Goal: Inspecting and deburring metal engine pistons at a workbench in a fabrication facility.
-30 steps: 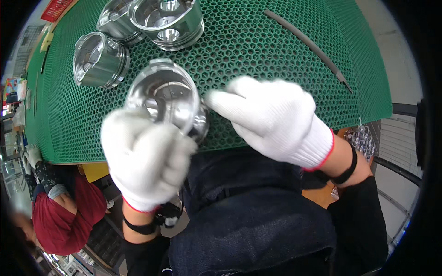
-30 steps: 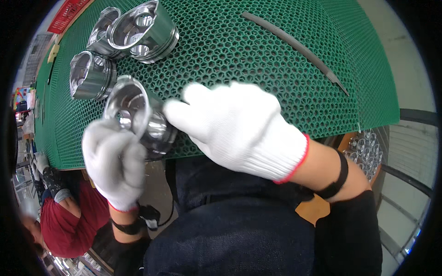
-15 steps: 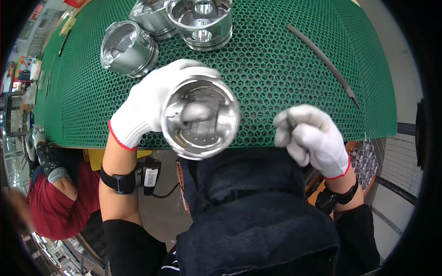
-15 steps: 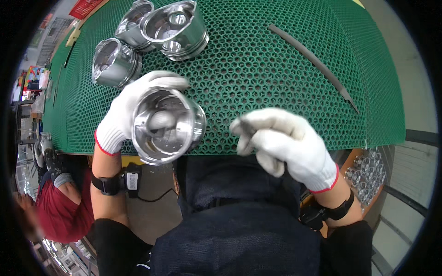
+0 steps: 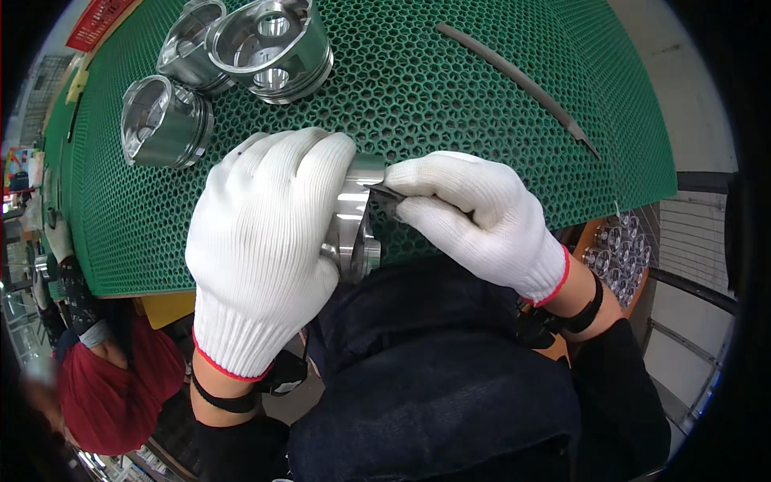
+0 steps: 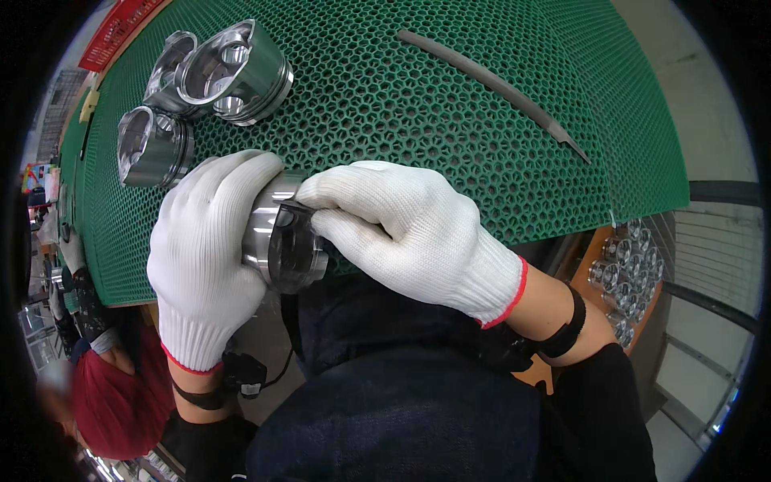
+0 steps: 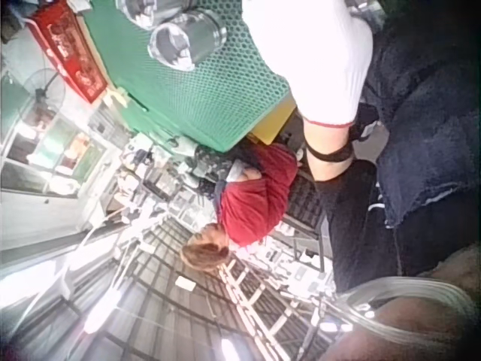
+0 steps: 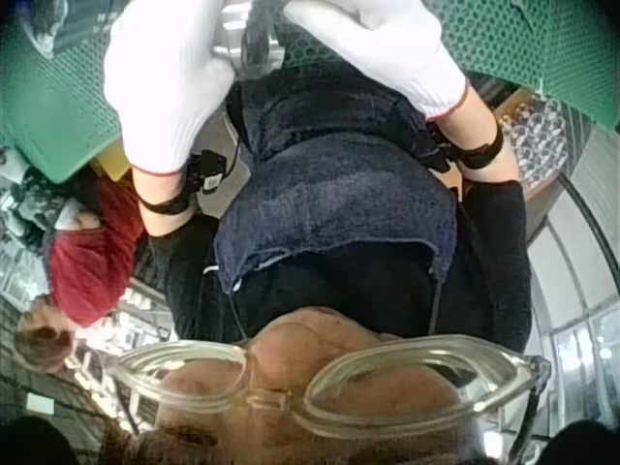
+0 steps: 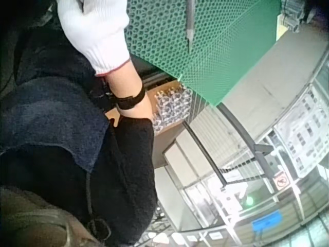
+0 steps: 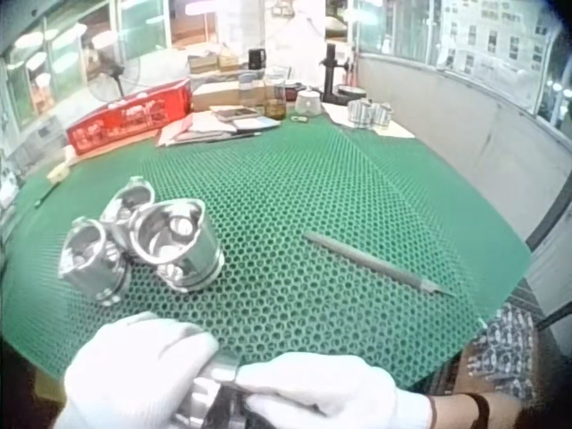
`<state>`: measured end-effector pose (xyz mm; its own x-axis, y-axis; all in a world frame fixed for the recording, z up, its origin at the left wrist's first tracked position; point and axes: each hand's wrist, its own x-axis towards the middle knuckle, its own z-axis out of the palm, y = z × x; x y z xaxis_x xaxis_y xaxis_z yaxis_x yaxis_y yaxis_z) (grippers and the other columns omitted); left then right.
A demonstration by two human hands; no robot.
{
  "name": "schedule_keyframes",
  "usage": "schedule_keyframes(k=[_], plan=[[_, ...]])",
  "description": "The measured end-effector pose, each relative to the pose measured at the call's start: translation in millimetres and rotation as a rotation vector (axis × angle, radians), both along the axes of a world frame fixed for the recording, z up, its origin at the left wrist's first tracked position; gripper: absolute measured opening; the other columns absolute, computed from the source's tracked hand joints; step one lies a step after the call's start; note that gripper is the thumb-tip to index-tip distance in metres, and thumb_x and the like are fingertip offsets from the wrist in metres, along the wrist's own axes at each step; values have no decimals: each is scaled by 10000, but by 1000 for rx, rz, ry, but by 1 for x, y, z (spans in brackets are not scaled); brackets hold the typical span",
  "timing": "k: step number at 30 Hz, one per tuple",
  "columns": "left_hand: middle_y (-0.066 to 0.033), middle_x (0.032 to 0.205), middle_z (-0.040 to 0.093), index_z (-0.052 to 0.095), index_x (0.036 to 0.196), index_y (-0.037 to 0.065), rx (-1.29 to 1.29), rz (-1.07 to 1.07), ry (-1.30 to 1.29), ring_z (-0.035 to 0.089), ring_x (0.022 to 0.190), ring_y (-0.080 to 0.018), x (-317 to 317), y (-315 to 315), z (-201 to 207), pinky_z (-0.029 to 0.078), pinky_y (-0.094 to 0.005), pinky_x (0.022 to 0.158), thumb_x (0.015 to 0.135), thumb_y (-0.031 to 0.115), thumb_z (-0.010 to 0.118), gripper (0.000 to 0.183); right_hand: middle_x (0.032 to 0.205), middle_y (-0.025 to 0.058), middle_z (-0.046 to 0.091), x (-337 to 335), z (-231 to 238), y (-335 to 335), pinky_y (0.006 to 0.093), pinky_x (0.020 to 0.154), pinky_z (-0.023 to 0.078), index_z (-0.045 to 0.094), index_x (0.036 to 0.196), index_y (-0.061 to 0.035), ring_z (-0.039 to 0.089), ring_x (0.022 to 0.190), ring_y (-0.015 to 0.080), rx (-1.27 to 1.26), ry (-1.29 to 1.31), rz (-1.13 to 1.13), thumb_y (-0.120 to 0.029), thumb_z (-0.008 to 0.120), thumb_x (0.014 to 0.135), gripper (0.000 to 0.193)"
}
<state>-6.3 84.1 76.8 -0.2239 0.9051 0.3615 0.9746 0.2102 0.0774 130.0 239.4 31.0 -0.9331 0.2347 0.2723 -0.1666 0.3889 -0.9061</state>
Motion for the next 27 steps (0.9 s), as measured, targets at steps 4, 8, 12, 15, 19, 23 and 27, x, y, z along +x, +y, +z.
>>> schedule_keyframes(k=[4,8,12,15,19,23,27], plan=[[-104,1043,697,673,1079,106,-125,91,-146,654,986,-330,-10,10,8,510,-415,865,751,125,700,329,825,73,654,-6,5,3,312,617,540,674,1073,-34,660,695,213,95,14,42,-42,669,856,217],[-163,928,694,686,1061,75,-350,69,-219,659,912,-382,-36,33,19,526,-428,776,782,113,664,282,768,35,605,-10,13,3,331,554,537,659,1070,-80,654,656,217,551,33,121,-89,654,843,227],[-186,948,693,684,1083,66,-412,42,-246,663,924,-377,-49,41,21,529,-410,794,791,111,663,296,779,23,590,-5,25,6,349,516,533,649,1057,-168,662,647,228,921,-1,160,-172,632,847,210],[-181,1029,693,673,1148,60,-294,5,-326,676,967,-328,-49,28,15,529,-377,849,779,109,690,372,803,32,626,0,38,12,388,579,560,669,1095,-183,663,674,245,903,-379,414,-162,643,863,235],[-138,1318,594,496,1369,-9,517,167,-862,601,1188,-258,-49,-39,-28,490,-386,1022,883,147,708,552,836,67,690,21,15,25,327,671,555,728,1083,-100,672,731,223,227,-203,147,-77,688,842,245],[-198,1375,524,196,1518,-13,841,265,-981,493,1308,-284,12,-66,-76,417,-426,1092,864,239,751,894,913,97,721,18,19,7,293,747,559,739,1077,-57,698,821,198,-79,-292,351,-48,677,867,220],[-172,1322,567,90,1557,-17,561,248,-1056,576,1196,-265,-2,-81,-64,367,-419,1111,688,172,900,1203,1017,128,726,3,31,-2,209,584,505,655,1196,33,644,686,96,-733,-568,356,-52,607,936,278]])
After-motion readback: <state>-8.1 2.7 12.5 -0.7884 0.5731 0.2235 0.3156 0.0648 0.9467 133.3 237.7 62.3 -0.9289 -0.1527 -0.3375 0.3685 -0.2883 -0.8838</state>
